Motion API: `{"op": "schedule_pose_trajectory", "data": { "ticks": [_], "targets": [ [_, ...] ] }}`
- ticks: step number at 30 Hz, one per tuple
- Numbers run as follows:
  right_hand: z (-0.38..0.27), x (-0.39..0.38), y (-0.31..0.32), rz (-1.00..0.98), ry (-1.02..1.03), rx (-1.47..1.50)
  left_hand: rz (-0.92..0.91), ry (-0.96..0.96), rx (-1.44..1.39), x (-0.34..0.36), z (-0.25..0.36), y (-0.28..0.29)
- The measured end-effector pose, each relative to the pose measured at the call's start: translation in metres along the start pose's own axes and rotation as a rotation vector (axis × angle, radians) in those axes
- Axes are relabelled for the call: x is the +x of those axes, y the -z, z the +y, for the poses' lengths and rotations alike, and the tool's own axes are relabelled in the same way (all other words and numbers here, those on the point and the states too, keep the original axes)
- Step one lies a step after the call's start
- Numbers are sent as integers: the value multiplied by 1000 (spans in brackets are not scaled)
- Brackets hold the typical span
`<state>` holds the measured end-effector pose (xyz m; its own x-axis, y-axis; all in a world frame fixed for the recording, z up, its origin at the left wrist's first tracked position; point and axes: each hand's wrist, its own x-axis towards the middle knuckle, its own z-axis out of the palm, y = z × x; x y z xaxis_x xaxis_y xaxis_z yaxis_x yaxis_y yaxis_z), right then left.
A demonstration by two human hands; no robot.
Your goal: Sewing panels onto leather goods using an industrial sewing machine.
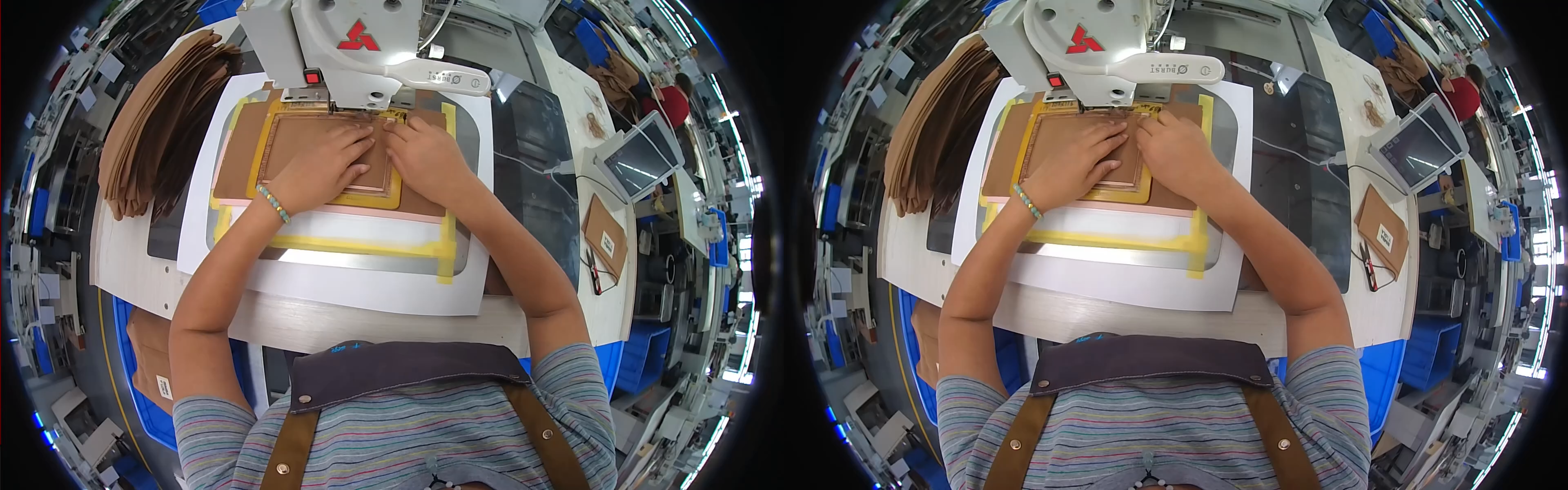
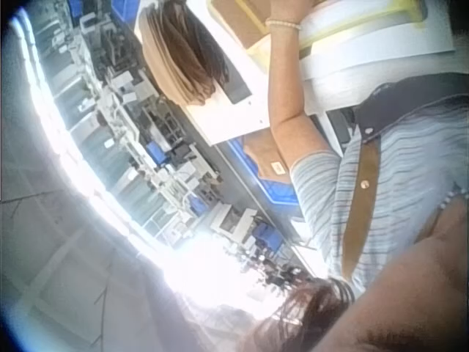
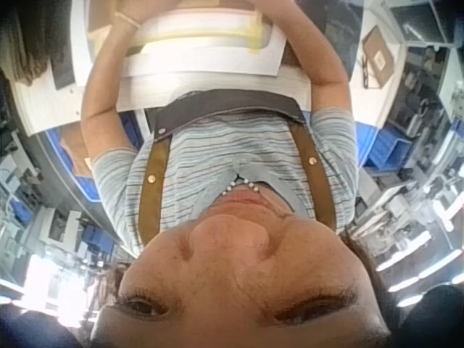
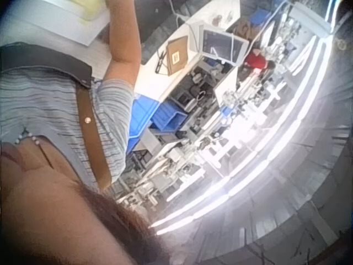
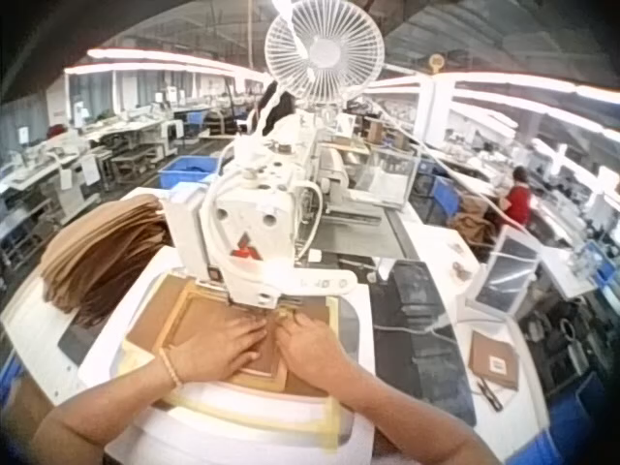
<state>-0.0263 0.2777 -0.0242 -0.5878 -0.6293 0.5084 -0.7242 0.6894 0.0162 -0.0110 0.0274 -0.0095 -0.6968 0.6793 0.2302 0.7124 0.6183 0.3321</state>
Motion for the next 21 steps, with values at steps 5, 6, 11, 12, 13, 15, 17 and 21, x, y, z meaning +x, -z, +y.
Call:
{"op": "schedule_pose_trajectory", "data": {
  "ticks": [5,6,11,12,13,15,17,21],
  "targets": [
    [-14,-6,25,-168,18,48,41,32,1,-2,-7,4],
    [-17,-8,32,-167,20,50,42,34,2,-2,-8,5],
    [-14,-29,50,-147,-30,100,115,29,37,-8,-10,5],
    [-13,-33,53,-148,-31,102,114,29,35,-12,-11,7],
    [-12,-36,56,-190,-76,116,100,34,29,-17,-12,10],
    [-13,-36,61,-235,-121,133,83,42,19,-29,-14,18],
    [-18,-35,67,-254,-147,192,67,51,32,-44,-14,27],
    [-30,-18,55,-212,-74,336,53,82,4,-57,-15,36]
  ]
}}
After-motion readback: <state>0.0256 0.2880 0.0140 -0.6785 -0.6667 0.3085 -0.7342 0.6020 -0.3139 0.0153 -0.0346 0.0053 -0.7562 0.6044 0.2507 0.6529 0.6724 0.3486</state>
